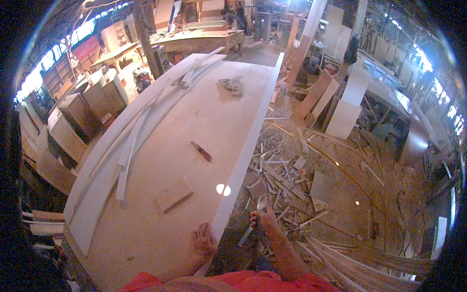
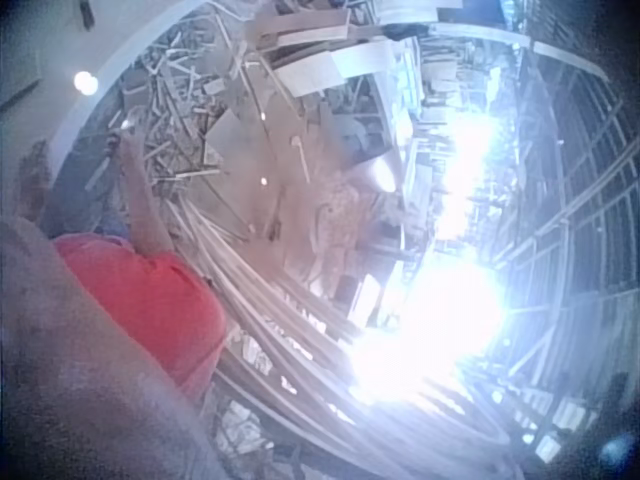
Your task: The person trims the edges of a large white wood veneer sheet on a workbench using a utility knife. They repeatedly align the knife along the edge, cut off excess strips, and remove the trimmed pieces by hand.
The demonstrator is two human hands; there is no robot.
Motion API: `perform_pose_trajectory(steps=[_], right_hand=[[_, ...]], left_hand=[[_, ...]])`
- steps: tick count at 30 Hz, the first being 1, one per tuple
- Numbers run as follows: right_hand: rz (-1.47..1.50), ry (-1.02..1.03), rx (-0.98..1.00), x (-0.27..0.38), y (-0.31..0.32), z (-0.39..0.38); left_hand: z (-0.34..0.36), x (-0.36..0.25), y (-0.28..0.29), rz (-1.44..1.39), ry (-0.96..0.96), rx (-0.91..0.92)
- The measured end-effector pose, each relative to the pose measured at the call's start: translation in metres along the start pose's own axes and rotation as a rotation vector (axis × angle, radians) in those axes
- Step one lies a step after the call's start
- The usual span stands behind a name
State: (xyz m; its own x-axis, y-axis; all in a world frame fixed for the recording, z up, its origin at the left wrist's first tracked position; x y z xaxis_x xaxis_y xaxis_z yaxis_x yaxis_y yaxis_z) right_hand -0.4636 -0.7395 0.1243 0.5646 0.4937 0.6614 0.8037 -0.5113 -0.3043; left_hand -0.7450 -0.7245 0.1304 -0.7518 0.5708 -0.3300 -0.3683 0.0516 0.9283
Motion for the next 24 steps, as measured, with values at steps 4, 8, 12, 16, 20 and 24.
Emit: perform_pose_trajectory(steps=[4, 8, 12, 16, 20, 24], right_hand=[[0.008, 0.020, 0.006, 0.004, -0.003, -0.004], [-0.017, -0.012, 0.013, 0.004, -0.007, -0.004], [0.021, 0.007, 0.017, 0.001, -0.006, -0.001], [0.016, 0.000, 0.018, 0.001, -0.006, -0.002], [-0.018, -0.027, -0.016, 0.005, -0.009, -0.007], [-0.003, -0.023, -0.004, 0.001, -0.003, -0.003]], left_hand=[[0.002, -0.004, 0.006, -0.006, -0.021, 0.017], [0.000, -0.003, 0.004, -0.019, -0.009, 0.006], [-0.001, -0.004, 0.005, -0.037, 0.009, -0.002], [0.000, -0.001, -0.001, -0.032, 0.010, 0.015], [-0.003, 0.005, -0.008, -0.033, 0.018, 0.021], [-0.003, 0.004, -0.010, -0.019, 0.013, 0.011]])
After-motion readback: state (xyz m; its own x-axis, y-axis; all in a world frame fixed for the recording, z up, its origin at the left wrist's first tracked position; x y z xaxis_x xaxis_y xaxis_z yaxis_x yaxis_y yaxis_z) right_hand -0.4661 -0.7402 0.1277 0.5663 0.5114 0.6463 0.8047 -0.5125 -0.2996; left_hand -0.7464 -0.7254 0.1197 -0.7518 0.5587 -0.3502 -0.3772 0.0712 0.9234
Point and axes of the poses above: each hand's wrist, its own z-axis towards the middle knuckle, its own y-axis out of the back of the hand, x = y × z, the point moved 9 cm from there along z, towards the middle knuckle, and after that the axes turned 9 degrees about -y, right-handed, at the moved point
